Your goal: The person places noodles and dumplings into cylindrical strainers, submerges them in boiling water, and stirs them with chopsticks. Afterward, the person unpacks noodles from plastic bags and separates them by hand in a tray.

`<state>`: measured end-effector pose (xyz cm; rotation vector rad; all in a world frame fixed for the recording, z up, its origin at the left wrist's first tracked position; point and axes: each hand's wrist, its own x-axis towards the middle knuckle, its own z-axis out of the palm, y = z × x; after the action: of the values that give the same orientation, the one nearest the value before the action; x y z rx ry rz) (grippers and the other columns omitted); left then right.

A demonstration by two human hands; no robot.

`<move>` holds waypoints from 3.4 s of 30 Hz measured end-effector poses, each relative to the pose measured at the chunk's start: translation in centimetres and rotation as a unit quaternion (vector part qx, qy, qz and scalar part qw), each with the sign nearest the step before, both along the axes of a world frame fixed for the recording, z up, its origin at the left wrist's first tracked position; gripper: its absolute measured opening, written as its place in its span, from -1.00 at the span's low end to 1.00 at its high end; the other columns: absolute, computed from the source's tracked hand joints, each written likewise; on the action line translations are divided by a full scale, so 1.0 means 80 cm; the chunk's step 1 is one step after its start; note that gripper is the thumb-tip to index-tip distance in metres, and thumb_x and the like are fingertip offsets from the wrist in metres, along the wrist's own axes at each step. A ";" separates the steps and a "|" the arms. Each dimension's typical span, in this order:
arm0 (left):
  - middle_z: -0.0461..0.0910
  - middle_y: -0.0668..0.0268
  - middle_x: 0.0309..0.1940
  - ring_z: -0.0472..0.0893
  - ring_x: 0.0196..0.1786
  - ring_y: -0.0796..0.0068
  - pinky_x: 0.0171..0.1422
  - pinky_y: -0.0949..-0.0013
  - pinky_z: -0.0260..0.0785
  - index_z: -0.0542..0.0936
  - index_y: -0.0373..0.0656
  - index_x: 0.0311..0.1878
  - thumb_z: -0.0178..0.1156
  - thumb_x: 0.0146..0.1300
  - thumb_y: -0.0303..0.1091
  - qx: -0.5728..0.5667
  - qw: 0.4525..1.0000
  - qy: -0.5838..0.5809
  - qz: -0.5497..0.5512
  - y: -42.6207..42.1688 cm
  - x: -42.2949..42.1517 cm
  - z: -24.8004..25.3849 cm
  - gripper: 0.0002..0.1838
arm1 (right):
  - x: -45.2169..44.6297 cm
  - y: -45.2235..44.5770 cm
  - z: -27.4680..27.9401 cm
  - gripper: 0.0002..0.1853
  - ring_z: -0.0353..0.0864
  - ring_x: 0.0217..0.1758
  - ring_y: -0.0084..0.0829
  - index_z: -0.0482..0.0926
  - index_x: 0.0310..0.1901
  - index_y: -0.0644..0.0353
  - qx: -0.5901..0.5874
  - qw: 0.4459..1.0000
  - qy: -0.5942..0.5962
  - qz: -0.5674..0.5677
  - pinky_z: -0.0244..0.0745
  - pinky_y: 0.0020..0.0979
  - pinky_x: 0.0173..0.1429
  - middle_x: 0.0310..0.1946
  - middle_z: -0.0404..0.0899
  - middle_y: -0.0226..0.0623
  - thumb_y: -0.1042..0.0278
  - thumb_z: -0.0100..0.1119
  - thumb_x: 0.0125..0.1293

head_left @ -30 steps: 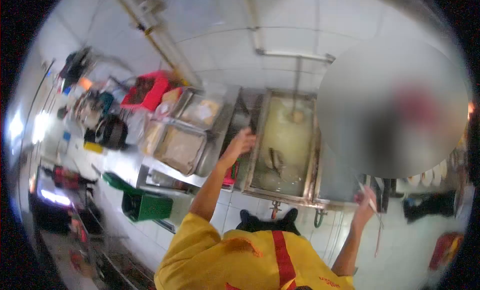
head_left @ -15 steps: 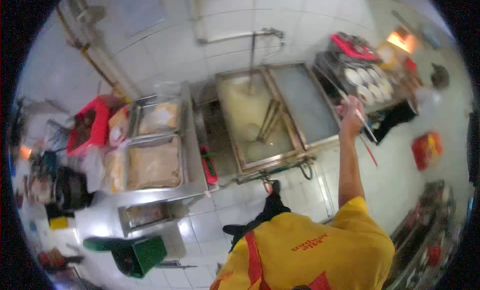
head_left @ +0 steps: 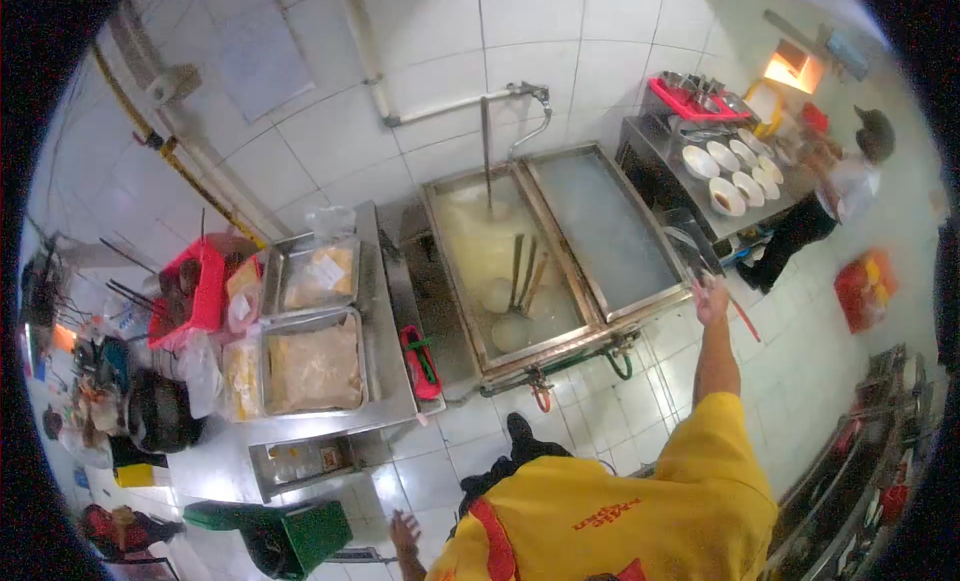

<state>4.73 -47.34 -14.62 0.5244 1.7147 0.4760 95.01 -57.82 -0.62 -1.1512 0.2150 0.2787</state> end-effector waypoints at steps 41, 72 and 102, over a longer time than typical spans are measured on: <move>0.50 0.08 -0.03 0.50 -0.04 0.34 0.05 0.32 0.35 0.36 -0.32 0.19 0.17 0.26 -0.02 0.598 0.747 0.280 0.082 0.931 -0.321 0.394 -0.39 | -0.700 0.189 -0.204 -0.58 0.61 -0.33 -0.32 0.45 0.10 0.11 -0.424 0.623 0.021 0.657 0.49 -0.37 -0.43 -0.21 0.58 -0.23 0.05 0.06 0.31; 0.11 0.57 -0.78 0.11 -0.71 0.66 -0.62 0.45 -0.07 0.22 -0.01 -0.71 0.01 0.39 -0.04 0.610 0.745 0.106 0.248 0.472 -0.466 0.499 -0.47 | -0.861 0.338 -0.367 -0.75 0.61 -0.32 -0.49 0.63 -0.15 0.20 -0.054 0.541 -0.040 0.838 0.54 -0.37 -0.20 -0.27 0.62 -0.29 0.31 0.20 0.15; 0.04 0.53 -0.75 0.04 -0.73 0.73 -0.67 0.51 -0.07 0.18 0.03 -0.52 -0.13 0.46 -0.20 0.603 0.775 0.002 0.186 0.478 -0.520 0.403 -0.64 | -1.159 0.533 -0.360 -0.45 0.38 0.17 -0.07 0.34 0.19 0.28 -0.379 0.395 -0.410 0.729 0.29 -0.15 0.25 0.13 0.40 0.01 0.08 0.00 0.26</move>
<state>-36.88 -9.08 17.63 1.0683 1.3166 1.9129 2.28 -15.19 -29.44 -1.9729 -1.9400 1.1841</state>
